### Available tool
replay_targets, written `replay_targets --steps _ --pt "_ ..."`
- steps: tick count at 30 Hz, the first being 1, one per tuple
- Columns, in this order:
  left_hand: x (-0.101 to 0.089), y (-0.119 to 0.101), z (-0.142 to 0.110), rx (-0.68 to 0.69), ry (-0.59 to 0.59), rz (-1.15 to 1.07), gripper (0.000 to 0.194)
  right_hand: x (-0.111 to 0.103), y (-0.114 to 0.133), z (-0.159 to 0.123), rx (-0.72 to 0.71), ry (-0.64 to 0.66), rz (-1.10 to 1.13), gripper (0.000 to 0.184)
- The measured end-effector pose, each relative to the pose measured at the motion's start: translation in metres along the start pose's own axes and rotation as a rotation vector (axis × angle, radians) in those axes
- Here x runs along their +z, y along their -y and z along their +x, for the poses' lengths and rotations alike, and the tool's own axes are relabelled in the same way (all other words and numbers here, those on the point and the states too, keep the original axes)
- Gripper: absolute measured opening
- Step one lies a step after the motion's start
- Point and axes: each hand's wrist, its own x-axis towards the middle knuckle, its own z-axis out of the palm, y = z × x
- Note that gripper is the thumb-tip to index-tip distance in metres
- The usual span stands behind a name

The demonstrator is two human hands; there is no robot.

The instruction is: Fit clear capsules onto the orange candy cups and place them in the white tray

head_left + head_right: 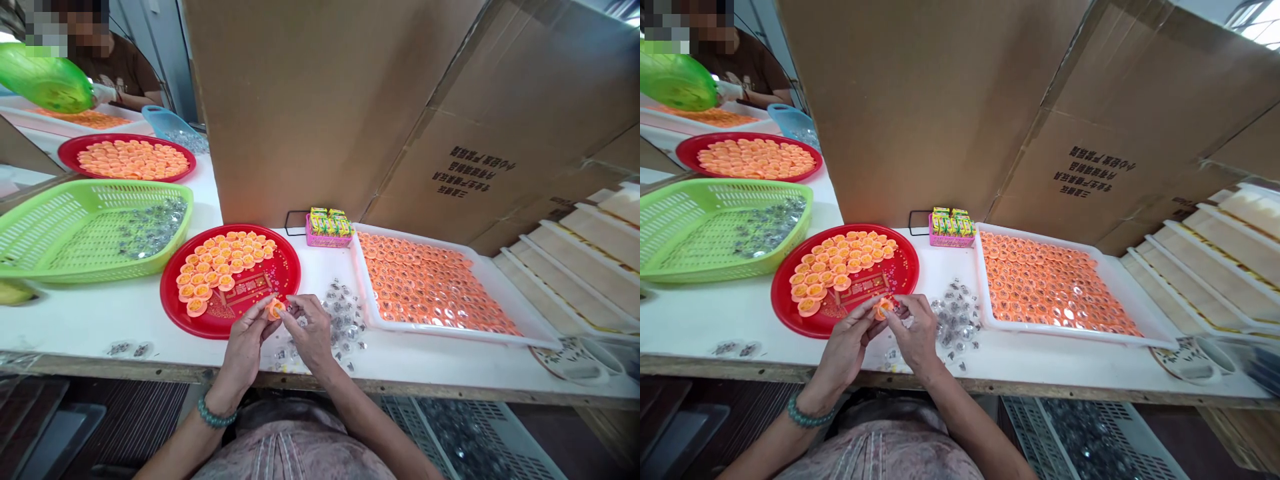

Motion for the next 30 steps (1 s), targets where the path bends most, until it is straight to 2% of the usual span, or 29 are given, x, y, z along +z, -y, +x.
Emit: replay_targets --steps 3,7,12,18,25,30 --pt "0.0 0.009 0.0 0.011 0.023 0.012 0.042 0.004 -0.004 -0.003 0.047 0.019 -0.017 0.019" --pt "-0.003 0.02 0.002 0.037 -0.009 0.073 0.047 0.008 -0.008 -0.005 0.078 0.027 -0.033 0.02" --pt "-0.005 0.023 0.002 0.153 -0.012 0.256 0.041 0.008 -0.005 -0.007 0.196 0.041 0.049 0.021" --pt "-0.008 0.024 0.0 0.32 -0.055 0.543 0.036 0.007 0.005 -0.005 0.269 0.079 0.084 0.03" --pt "-0.008 0.022 -0.005 0.505 -0.074 0.784 0.036 0.007 0.013 -0.007 0.229 0.09 -0.017 0.03" --pt "-0.007 0.02 -0.009 0.545 -0.07 0.83 0.035 0.002 0.014 -0.007 0.188 0.153 -0.075 0.03"
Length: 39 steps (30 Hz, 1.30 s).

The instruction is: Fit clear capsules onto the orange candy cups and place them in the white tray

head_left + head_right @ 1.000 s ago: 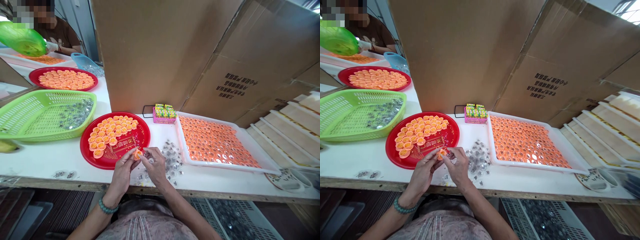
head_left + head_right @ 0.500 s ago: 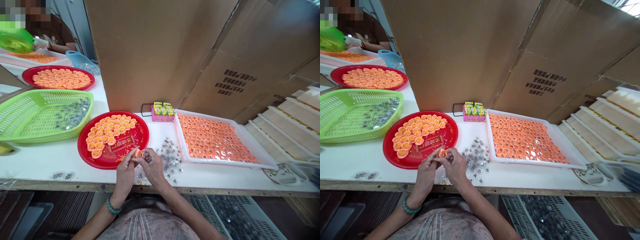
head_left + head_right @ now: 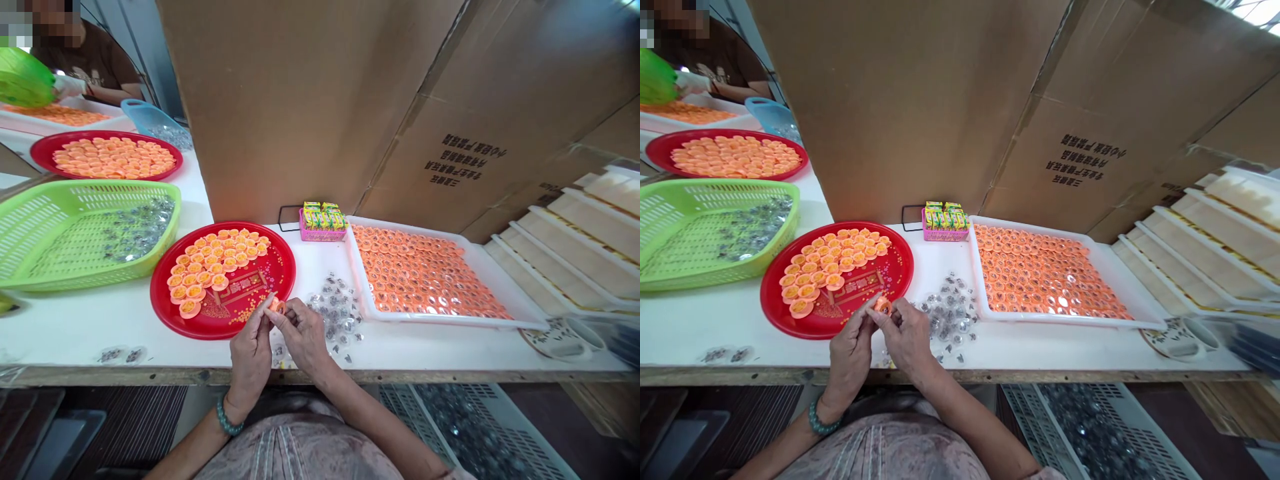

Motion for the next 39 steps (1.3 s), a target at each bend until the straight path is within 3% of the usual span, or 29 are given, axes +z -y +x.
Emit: replay_targets --steps 4,11,15,18,21,24,32,39 --pt "-0.002 -0.003 0.001 -0.04 0.039 -0.115 0.033 -0.005 -0.002 -0.001 -0.06 -0.003 -0.089 0.028" --pt "-0.008 -0.012 0.007 -0.296 0.165 -0.671 0.031 -0.009 -0.007 -0.006 -0.154 0.005 -0.359 0.023" --pt "-0.008 -0.016 0.011 -0.338 0.156 -0.623 0.033 -0.01 -0.013 -0.006 -0.22 0.053 -0.418 0.018" --pt "-0.009 -0.015 0.012 -0.382 0.126 -0.602 0.034 -0.02 -0.014 -0.002 -0.208 0.127 -0.237 0.015" --pt "-0.009 -0.013 0.012 -0.373 0.176 -0.56 0.044 -0.034 -0.011 0.006 -0.116 0.216 0.022 0.031" --pt "-0.008 -0.013 0.013 -0.362 0.224 -0.53 0.057 -0.04 -0.008 0.013 -0.054 0.289 0.108 0.026" --pt "-0.006 -0.019 0.011 -0.362 0.322 -0.516 0.067 -0.038 -0.01 0.014 -0.119 0.242 0.008 0.01" --pt "-0.003 -0.022 0.014 -0.415 0.304 -0.464 0.078 -0.042 -0.012 0.01 -0.105 0.187 0.048 0.015"
